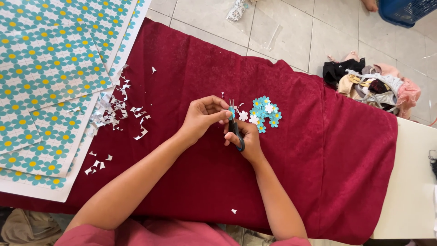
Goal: Cutting out small flower shapes from a printed paper sheet using scissors.
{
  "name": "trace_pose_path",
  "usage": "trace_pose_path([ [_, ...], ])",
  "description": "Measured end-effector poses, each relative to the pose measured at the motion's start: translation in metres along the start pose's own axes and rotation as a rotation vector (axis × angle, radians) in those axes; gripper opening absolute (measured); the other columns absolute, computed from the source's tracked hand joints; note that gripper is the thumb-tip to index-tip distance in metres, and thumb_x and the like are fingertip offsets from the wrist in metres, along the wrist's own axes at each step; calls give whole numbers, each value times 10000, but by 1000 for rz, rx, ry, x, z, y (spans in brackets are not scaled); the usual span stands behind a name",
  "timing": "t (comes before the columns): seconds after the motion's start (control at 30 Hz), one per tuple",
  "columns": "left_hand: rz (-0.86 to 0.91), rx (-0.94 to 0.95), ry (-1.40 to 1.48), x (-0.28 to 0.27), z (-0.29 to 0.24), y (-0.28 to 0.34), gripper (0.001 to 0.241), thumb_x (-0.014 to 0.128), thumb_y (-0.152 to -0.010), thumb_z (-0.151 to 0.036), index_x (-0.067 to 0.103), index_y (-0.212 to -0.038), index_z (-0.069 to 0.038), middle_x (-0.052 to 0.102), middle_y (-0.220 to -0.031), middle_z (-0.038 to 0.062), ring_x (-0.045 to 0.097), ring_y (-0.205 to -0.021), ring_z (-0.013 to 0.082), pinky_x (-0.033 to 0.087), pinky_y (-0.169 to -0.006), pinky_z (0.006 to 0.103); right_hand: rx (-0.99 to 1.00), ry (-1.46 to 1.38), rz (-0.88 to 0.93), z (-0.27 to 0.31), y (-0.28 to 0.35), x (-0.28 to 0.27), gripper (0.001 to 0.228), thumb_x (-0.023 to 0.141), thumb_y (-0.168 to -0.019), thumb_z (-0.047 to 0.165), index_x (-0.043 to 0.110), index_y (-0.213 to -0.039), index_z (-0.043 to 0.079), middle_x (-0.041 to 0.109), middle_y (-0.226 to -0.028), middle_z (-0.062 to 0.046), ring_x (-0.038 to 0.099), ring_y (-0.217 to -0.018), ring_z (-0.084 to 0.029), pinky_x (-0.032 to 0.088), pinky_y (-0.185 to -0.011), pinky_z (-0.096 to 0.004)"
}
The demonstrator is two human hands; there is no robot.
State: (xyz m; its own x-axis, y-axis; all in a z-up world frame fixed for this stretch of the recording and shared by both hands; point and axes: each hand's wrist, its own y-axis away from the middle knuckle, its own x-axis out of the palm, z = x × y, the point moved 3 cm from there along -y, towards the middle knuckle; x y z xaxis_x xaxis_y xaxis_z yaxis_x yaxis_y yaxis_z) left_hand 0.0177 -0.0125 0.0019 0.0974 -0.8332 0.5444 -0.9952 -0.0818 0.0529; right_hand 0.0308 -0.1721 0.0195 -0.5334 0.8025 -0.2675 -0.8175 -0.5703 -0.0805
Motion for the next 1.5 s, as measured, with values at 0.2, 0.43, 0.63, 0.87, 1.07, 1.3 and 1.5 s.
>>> trace_pose_path([
  [0.2, 31, -1, -7, -2, -5, -4, 223, 821, -812, 1, 732, -1016, 19, 732, -823, 115, 731, -697, 137, 622, -677, 262, 23, 0, 1, 1, 1, 0, 352, 815, -849, 406, 711, -697, 106, 673, -497, -22, 481, -471, -54, 382, -530, -194],
  [0.43, 106, 48, -120, -15, -7, -14, 189, 812, -816, 1, 744, -992, 17, 725, -808, 104, 714, -692, 132, 623, -674, 259, 49, 14, 10, -12, 2, -3, 343, 828, -837, 404, 715, -698, 111, 670, -490, -16, 461, -457, -43, 366, -512, -190],
  [0.63, 141, 74, -182, -16, -19, -15, 153, 802, -824, 5, 757, -971, 15, 731, -798, 109, 708, -689, 132, 622, -679, 259, 45, 38, 15, -13, 2, -3, 372, 823, -842, 432, 704, -685, 116, 657, -475, -16, 435, -433, -48, 340, -482, -190],
  [0.87, 116, 84, -134, -22, -16, -19, 255, 826, -798, 10, 716, -1028, 8, 727, -804, 108, 710, -677, 134, 623, -653, 250, 54, 44, 16, -10, 1, -2, 366, 817, -846, 435, 705, -692, 123, 654, -468, -13, 428, -431, -38, 339, -469, -183],
  [1.07, 87, 81, -114, -27, -14, -22, 253, 832, -797, 6, 674, -993, -15, 725, -806, 113, 705, -661, 129, 619, -627, 241, 51, 55, 18, -10, 1, -2, 362, 820, -842, 435, 710, -711, 117, 645, -458, -20, 433, -424, -43, 335, -459, -182],
  [1.3, 63, 92, -97, -25, -18, -21, 260, 840, -792, 0, 646, -965, -24, 723, -801, 117, 702, -652, 127, 621, -605, 238, 44, 62, 19, -13, 2, -3, 352, 823, -839, 429, 716, -722, 115, 647, -457, -18, 436, -428, -35, 339, -452, -178],
  [1.5, 18, 85, -88, -28, -11, -23, 243, 833, -811, -6, 641, -958, -31, 722, -806, 118, 696, -657, 125, 613, -617, 238, 51, 61, 12, -14, 1, -2, 360, 822, -845, 422, 706, -704, 112, 639, -448, -28, 443, -414, -48, 341, -453, -186],
])
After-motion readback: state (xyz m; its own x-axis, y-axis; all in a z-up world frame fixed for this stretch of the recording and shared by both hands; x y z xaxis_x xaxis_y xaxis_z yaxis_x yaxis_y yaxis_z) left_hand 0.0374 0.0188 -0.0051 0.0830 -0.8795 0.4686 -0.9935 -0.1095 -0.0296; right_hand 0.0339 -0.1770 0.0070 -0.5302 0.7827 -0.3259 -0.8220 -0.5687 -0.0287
